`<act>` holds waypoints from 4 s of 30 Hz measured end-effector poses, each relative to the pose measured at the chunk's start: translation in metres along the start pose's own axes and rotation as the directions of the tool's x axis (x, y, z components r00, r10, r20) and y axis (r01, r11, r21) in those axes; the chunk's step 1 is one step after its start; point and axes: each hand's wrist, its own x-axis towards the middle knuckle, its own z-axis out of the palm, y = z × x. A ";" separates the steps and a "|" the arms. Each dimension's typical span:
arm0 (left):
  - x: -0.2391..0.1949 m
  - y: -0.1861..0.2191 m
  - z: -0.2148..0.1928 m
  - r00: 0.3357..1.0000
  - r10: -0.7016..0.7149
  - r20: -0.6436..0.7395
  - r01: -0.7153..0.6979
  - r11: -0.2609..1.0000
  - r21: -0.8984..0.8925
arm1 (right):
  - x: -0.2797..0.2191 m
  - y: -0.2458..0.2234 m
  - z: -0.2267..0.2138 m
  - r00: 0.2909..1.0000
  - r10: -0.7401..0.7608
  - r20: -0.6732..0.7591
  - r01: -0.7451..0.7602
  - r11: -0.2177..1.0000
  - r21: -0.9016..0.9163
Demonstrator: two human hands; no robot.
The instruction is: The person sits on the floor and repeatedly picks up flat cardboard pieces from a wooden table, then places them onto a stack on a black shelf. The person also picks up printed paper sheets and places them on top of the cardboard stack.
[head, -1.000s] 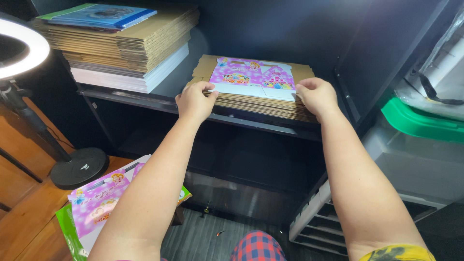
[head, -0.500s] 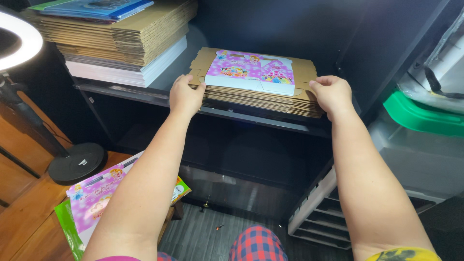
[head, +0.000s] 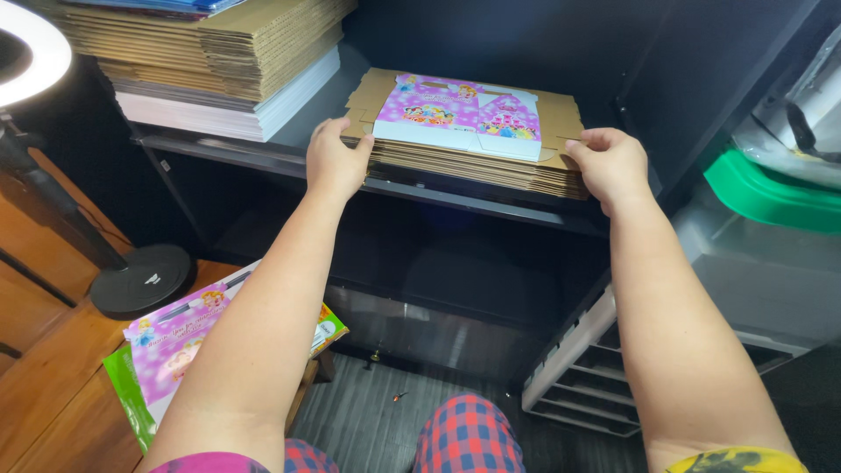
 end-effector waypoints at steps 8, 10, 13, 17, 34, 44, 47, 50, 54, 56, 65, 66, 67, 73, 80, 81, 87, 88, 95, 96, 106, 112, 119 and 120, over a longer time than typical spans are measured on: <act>-0.044 -0.035 -0.008 0.971 0.100 -0.217 -0.139 0.975 -0.173 | -0.036 -0.015 0.003 0.832 -0.497 -0.246 0.523 0.851 0.050; -0.067 -0.058 -0.011 0.964 0.103 -0.247 -0.149 0.973 -0.175 | -0.069 -0.042 0.008 0.818 -0.528 -0.228 0.559 0.823 0.099; -0.108 -0.095 -0.024 0.950 0.113 -0.290 -0.162 0.976 -0.148 | -0.100 -0.055 0.033 0.784 -0.591 -0.191 0.620 0.738 0.267; -0.164 -0.166 -0.049 0.924 0.086 -0.372 -0.149 0.978 -0.145 | -0.132 -0.049 0.084 0.804 -0.593 -0.041 0.520 0.667 0.533; -0.292 -0.293 -0.122 0.692 -0.432 -0.578 0.414 0.894 -0.172 | -0.282 -0.022 0.287 0.645 -0.417 0.641 0.279 0.909 0.310; -0.293 -0.295 -0.119 0.727 -0.428 -0.537 0.404 0.899 -0.169 | -0.316 -0.031 0.300 0.607 -0.358 0.710 0.329 0.926 0.185; -0.294 -0.292 -0.118 0.716 -0.466 -0.520 0.445 0.878 -0.175 | -0.319 -0.030 0.301 0.616 -0.332 0.714 0.303 0.937 0.174; -0.297 -0.290 -0.117 0.704 -0.491 -0.513 0.475 0.863 -0.173 | -0.320 -0.029 0.300 0.617 -0.314 0.722 0.297 0.942 0.155; -0.295 -0.285 -0.118 0.693 -0.504 -0.516 0.489 0.854 -0.177 | -0.317 -0.032 0.301 0.610 -0.294 0.736 0.301 0.945 0.129; -0.295 -0.282 -0.118 0.681 -0.527 -0.509 0.514 0.839 -0.180 | -0.317 -0.032 0.300 0.608 -0.285 0.741 0.297 0.947 0.120; -0.287 -0.273 -0.125 0.701 -0.474 -0.533 0.548 0.836 -0.023 | -0.320 -0.038 0.298 0.612 -0.275 0.742 0.273 0.953 0.128; -0.285 -0.271 -0.127 0.702 -0.474 -0.532 0.547 0.837 -0.024 | -0.320 -0.038 0.297 0.613 -0.274 0.741 0.273 0.953 0.127; -0.282 -0.269 -0.129 0.721 -0.402 -0.565 0.488 0.873 0.001 | -0.321 -0.039 0.297 0.611 -0.276 0.742 0.272 0.953 0.130; -0.268 -0.258 -0.134 0.733 -0.342 -0.588 0.346 0.932 -0.112 | -0.323 -0.044 0.295 0.607 -0.256 0.752 0.259 0.959 0.117; -0.273 -0.246 -0.130 0.659 -0.687 -0.306 0.456 0.688 -0.564 | -0.326 -0.045 0.296 0.619 -0.270 0.738 0.249 0.958 0.142; -0.273 -0.244 -0.130 0.659 -0.688 -0.305 0.457 0.688 -0.564 | -0.326 -0.045 0.297 0.619 -0.269 0.738 0.248 0.958 0.141; -0.270 -0.231 -0.130 0.644 -0.726 -0.240 0.512 0.642 -0.570 | -0.322 -0.047 0.298 0.635 -0.257 0.728 0.245 0.961 0.125; -0.271 -0.229 -0.130 0.646 -0.723 -0.245 0.493 0.640 -0.590 | -0.320 -0.047 0.299 0.651 -0.213 0.729 0.186 0.975 0.119; -0.277 -0.235 -0.127 0.677 -0.669 -0.307 0.328 0.648 -0.688 | -0.312 -0.046 0.293 0.759 -0.077 0.646 -0.129 0.955 0.266; -0.277 -0.236 -0.128 0.678 -0.667 -0.307 0.327 0.648 -0.688 | -0.309 -0.046 0.293 0.761 -0.078 0.644 -0.129 0.955 0.268; -0.278 -0.240 -0.132 0.729 -0.608 -0.315 0.183 0.616 -0.766 | -0.283 -0.053 0.266 0.760 -0.162 0.629 -0.279 0.793 0.541; -0.274 -0.212 -0.140 0.770 -0.554 -0.315 0.138 0.627 -0.766 | -0.258 -0.082 0.210 0.731 -0.244 0.638 -0.262 0.762 0.592; -0.263 -0.152 -0.134 0.861 -0.419 -0.289 0.057 0.643 -0.764 | -0.219 -0.085 0.141 0.757 -0.410 0.509 -0.118 0.680 0.724; -0.257 -0.139 -0.131 0.868 -0.410 -0.280 0.055 0.640 -0.767 | -0.212 -0.083 0.130 0.766 -0.406 0.499 -0.111 0.681 0.724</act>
